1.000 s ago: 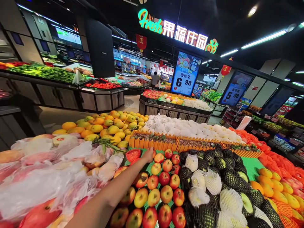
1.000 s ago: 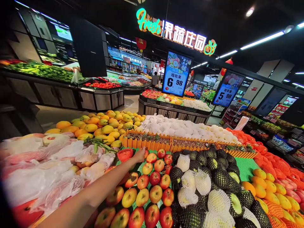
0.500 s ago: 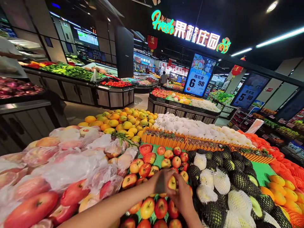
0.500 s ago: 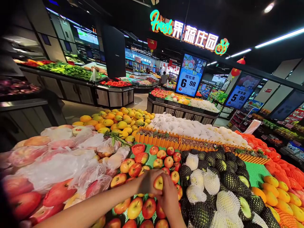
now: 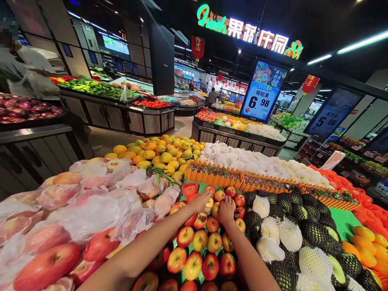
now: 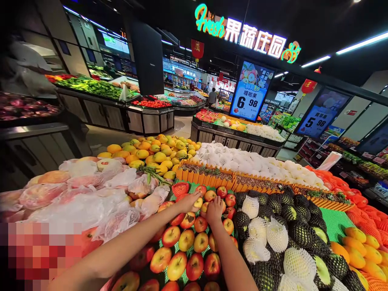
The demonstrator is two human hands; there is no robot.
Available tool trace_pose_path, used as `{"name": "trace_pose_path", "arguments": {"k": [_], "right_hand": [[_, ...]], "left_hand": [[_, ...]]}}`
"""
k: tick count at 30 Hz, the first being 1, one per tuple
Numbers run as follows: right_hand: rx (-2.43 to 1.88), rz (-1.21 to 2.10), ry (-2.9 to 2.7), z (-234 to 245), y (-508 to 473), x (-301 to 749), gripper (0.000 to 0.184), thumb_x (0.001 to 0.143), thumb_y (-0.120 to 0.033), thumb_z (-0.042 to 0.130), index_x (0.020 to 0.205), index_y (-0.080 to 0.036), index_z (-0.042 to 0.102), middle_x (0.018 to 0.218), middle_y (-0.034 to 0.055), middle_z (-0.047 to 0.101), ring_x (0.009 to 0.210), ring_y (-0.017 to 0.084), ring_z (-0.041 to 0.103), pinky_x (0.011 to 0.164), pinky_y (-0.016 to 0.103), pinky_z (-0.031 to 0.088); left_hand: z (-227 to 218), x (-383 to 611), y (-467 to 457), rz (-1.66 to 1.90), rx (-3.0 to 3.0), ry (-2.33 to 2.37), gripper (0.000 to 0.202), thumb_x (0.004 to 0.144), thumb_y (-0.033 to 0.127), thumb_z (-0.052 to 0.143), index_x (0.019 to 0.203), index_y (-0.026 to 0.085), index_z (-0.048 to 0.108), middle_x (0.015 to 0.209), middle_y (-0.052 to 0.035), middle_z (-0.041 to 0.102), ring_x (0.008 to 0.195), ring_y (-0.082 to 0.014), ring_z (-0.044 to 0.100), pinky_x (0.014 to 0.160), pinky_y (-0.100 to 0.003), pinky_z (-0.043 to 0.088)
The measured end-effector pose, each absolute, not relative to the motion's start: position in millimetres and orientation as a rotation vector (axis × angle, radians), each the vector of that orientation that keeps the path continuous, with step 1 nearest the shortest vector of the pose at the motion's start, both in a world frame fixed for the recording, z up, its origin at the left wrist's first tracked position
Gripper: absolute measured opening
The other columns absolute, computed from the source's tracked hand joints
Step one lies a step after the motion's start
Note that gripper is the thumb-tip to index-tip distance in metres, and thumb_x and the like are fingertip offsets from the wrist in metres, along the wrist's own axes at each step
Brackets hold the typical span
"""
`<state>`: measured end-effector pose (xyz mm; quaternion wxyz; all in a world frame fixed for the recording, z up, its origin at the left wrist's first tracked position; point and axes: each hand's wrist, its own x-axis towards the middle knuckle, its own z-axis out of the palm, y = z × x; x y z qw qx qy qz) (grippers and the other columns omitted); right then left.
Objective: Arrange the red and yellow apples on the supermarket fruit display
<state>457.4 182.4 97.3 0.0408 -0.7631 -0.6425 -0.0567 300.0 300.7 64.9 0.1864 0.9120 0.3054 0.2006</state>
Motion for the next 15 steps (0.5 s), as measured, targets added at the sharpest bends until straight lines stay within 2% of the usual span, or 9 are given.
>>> {"name": "trace_pose_path", "arguments": {"k": [2, 4, 6, 10, 12, 15], "right_hand": [[-2.348, -0.172, -1.983, 99.4, 183.3, 462.5, 0.063, 0.086, -0.032, 0.076, 0.142, -0.006, 0.064, 0.169, 0.0260, 0.035, 0.158, 0.039, 0.028, 0.129, 0.052, 0.018], [-2.360, -0.175, -1.985, 102.6, 184.1, 465.6, 0.063, 0.083, -0.028, 0.079, 0.141, -0.008, 0.064, 0.167, 0.0255, 0.038, 0.157, 0.039, 0.029, 0.129, 0.052, 0.018], [-2.370, -0.177, -1.975, 104.7, 184.4, 466.7, 0.060, 0.082, -0.025, 0.080, 0.139, -0.010, 0.065, 0.162, 0.0249, 0.043, 0.154, 0.039, 0.032, 0.127, 0.051, 0.020], [-2.373, -0.149, -1.970, 103.9, 184.0, 467.9, 0.055, 0.084, -0.024, 0.077, 0.136, -0.011, 0.065, 0.155, 0.0228, 0.048, 0.147, 0.038, 0.038, 0.124, 0.052, 0.022], [-2.366, -0.112, -1.989, 101.8, 184.4, 470.3, 0.057, 0.083, -0.024, 0.077, 0.138, -0.012, 0.064, 0.156, 0.0214, 0.048, 0.149, 0.039, 0.036, 0.124, 0.053, 0.021], [-2.345, -0.040, -2.018, 96.2, 184.6, 477.1, 0.068, 0.079, -0.027, 0.079, 0.143, -0.014, 0.060, 0.161, 0.0201, 0.044, 0.153, 0.039, 0.029, 0.125, 0.055, 0.022]], "left_hand": [[62.6, 300.4, 308.3, 0.443, 2.631, 0.878, 0.053, 0.079, 0.028, 0.084, 0.125, 0.013, 0.063, 0.129, -0.0161, 0.066, 0.118, -0.0294, 0.063, 0.111, -0.049, 0.047], [60.3, 304.3, 311.6, 0.325, 2.681, 0.918, 0.050, 0.079, 0.031, 0.087, 0.120, 0.013, 0.065, 0.122, -0.0149, 0.068, 0.111, -0.0282, 0.065, 0.109, -0.050, 0.048], [59.0, 312.0, 310.0, 0.234, 2.726, 0.975, 0.050, 0.076, 0.028, 0.090, 0.118, 0.012, 0.067, 0.123, -0.0149, 0.067, 0.109, -0.0278, 0.065, 0.107, -0.050, 0.050], [64.6, 328.6, 300.4, 0.149, 2.825, 1.104, 0.047, 0.072, 0.022, 0.090, 0.112, 0.011, 0.068, 0.129, -0.0160, 0.064, 0.125, -0.0327, 0.058, 0.115, -0.055, 0.042], [71.0, 331.5, 296.9, 0.114, 2.848, 1.154, 0.048, 0.071, 0.028, 0.093, 0.109, 0.010, 0.069, 0.126, -0.0166, 0.065, 0.123, -0.0336, 0.059, 0.115, -0.056, 0.042], [77.5, 327.6, 292.9, 0.120, 2.851, 1.181, 0.054, 0.076, 0.032, 0.091, 0.119, 0.010, 0.068, 0.131, -0.0184, 0.064, 0.115, -0.0318, 0.064, 0.110, -0.054, 0.047]]}}
